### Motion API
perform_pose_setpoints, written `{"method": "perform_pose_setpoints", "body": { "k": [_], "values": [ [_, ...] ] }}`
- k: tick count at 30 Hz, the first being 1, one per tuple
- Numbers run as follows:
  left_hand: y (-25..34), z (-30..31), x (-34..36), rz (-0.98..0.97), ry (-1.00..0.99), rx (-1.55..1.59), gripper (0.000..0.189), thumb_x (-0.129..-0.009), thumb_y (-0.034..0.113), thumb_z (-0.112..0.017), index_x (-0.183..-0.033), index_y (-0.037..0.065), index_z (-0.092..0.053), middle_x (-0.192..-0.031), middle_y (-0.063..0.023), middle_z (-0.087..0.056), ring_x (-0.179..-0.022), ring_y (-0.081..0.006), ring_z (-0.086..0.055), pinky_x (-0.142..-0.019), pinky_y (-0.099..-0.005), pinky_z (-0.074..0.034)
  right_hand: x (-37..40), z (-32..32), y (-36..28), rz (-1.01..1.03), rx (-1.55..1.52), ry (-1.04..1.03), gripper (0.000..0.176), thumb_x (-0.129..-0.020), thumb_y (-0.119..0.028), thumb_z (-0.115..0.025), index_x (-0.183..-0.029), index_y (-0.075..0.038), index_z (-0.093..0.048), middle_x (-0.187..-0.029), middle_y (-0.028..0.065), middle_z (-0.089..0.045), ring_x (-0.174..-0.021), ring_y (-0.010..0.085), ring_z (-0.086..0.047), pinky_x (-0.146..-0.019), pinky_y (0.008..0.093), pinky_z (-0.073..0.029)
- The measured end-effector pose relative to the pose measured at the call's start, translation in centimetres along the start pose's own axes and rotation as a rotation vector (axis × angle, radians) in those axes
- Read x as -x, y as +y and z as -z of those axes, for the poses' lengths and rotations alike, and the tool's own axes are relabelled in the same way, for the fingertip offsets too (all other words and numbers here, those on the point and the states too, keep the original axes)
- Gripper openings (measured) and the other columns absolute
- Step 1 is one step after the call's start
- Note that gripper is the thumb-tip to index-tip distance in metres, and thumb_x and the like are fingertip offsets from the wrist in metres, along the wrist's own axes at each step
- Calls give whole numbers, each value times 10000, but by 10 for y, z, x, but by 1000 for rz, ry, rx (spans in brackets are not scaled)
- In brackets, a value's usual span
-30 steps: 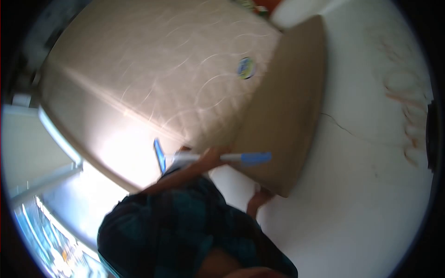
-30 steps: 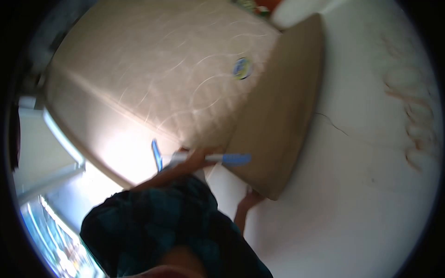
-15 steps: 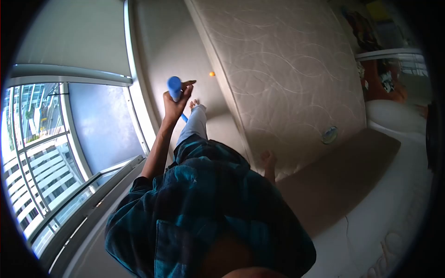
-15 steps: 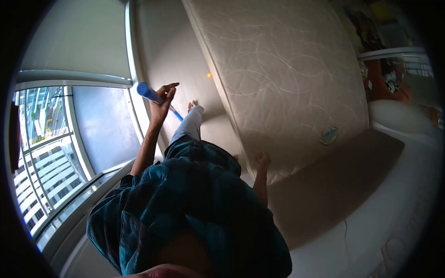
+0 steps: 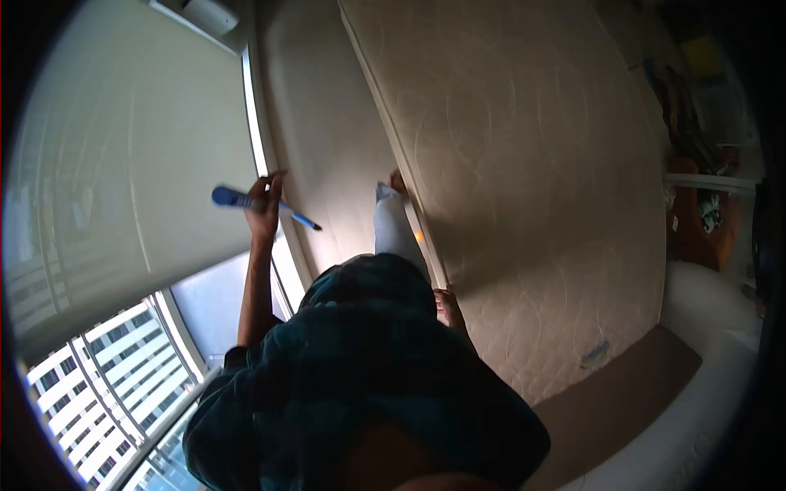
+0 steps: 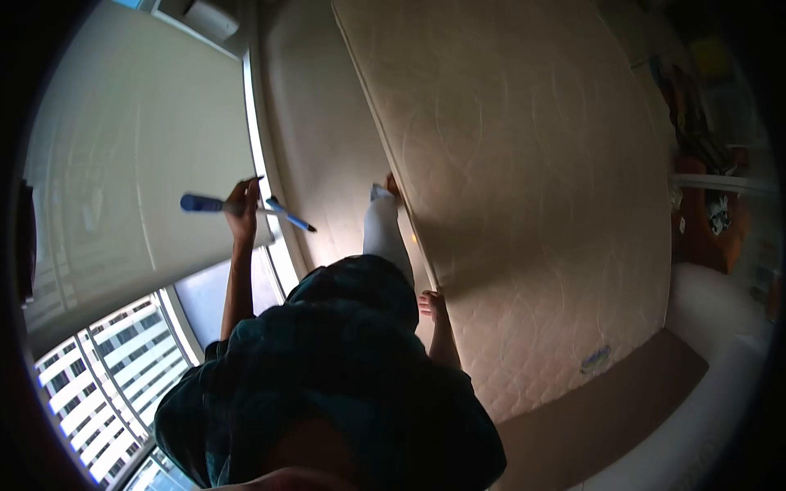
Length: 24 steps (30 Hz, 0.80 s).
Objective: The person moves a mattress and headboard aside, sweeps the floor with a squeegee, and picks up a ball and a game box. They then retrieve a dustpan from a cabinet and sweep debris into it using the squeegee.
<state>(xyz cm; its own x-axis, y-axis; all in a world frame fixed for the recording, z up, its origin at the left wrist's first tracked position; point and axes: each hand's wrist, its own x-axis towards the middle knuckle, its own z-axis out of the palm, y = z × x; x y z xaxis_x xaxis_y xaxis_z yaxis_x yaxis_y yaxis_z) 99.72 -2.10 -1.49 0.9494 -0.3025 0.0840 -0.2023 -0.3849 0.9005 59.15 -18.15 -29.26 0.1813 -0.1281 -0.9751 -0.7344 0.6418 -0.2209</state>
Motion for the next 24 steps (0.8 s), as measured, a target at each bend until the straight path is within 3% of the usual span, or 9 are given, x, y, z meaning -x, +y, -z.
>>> {"method": "perform_pose_setpoints", "body": {
  "k": [3, 8, 12, 14, 15, 16, 18, 21, 24],
  "values": [
    [-18, -2, -86, -18, 18, 1, 207, -829, 177, -499, -876, -3, -588, -557, 34, -423, -482, -25, -325, -434, -182, -243, -112, -34, -111, 333, -125, -246, 264, -767, -281, -506, -936, -80, -535, -774, 43, -570, -667, 168, -557, -568, 319, -446],
    [-11, 7, -210, -35, 193, 137, 196, -814, 196, -514, -861, 18, -580, -558, 60, -393, -468, -5, -300, -406, -161, -215, -62, -119, -352, 537, -347, 3, 266, -764, -304, -514, -932, -99, -526, -770, 28, -561, -657, 129, -537, -554, 276, -429],
    [-34, 5, -298, -163, 446, 43, 153, -764, 89, -466, -830, 30, -591, -552, 67, -368, -442, -8, -273, -372, -165, -195, -77, -148, -437, 624, -338, 74, 314, -768, -323, -515, -974, -87, -513, -809, 46, -578, -694, 160, -563, -585, 316, -459],
    [-39, 5, -368, -83, 360, -7, 203, -717, -50, -449, -868, -21, -582, -789, -52, -534, -624, -137, -451, -530, -254, -379, -95, -174, -483, 605, -483, 91, 320, -775, -317, -508, -987, -78, -508, -836, 50, -577, -677, 175, -570, -580, 311, -463],
    [-68, 5, -408, -126, 322, 0, 186, -718, -40, -465, -869, -41, -573, -833, -86, -547, -749, -177, -491, -678, -289, -408, -102, -177, -492, 608, -521, 130, 316, -775, -311, -505, -986, -76, -508, -835, 52, -577, -668, 172, -568, -568, 309, -462],
    [-84, -7, -448, -215, 262, 97, 165, -781, 70, -450, -871, 6, -572, -767, -19, -514, -615, -78, -400, -501, -197, -324, -109, -179, -500, 611, -572, 178, 312, -775, -305, -503, -984, -75, -508, -834, 53, -577, -660, 169, -566, -555, 307, -461],
    [-93, -48, -518, -143, 177, 475, 244, -833, 207, -443, -890, 8, -572, -725, -43, -521, -564, -75, -410, -458, -189, -315, -134, -201, -493, 549, -772, 247, 274, -770, -283, -498, -946, -74, -520, -806, 56, -576, -622, 161, -556, -506, 303, -452],
    [-78, -83, -574, -136, -243, 186, 305, -845, 299, -444, -777, 29, -570, -538, 39, -355, -448, -41, -303, -377, -190, -201, -183, -256, -427, 305, -722, 600, 173, -754, -225, -483, -819, -78, -547, -722, 59, -570, -521, 157, -523, -397, 302, -413],
    [-59, -128, -620, -170, -467, 187, 320, -847, 312, -441, -740, 31, -552, -523, 57, -302, -462, -31, -278, -394, -193, -189, -160, -306, -398, 27, -784, 431, 181, -760, -220, -462, -812, -73, -554, -696, 56, -565, -496, 171, -524, -376, 296, -408]
  ]
}}
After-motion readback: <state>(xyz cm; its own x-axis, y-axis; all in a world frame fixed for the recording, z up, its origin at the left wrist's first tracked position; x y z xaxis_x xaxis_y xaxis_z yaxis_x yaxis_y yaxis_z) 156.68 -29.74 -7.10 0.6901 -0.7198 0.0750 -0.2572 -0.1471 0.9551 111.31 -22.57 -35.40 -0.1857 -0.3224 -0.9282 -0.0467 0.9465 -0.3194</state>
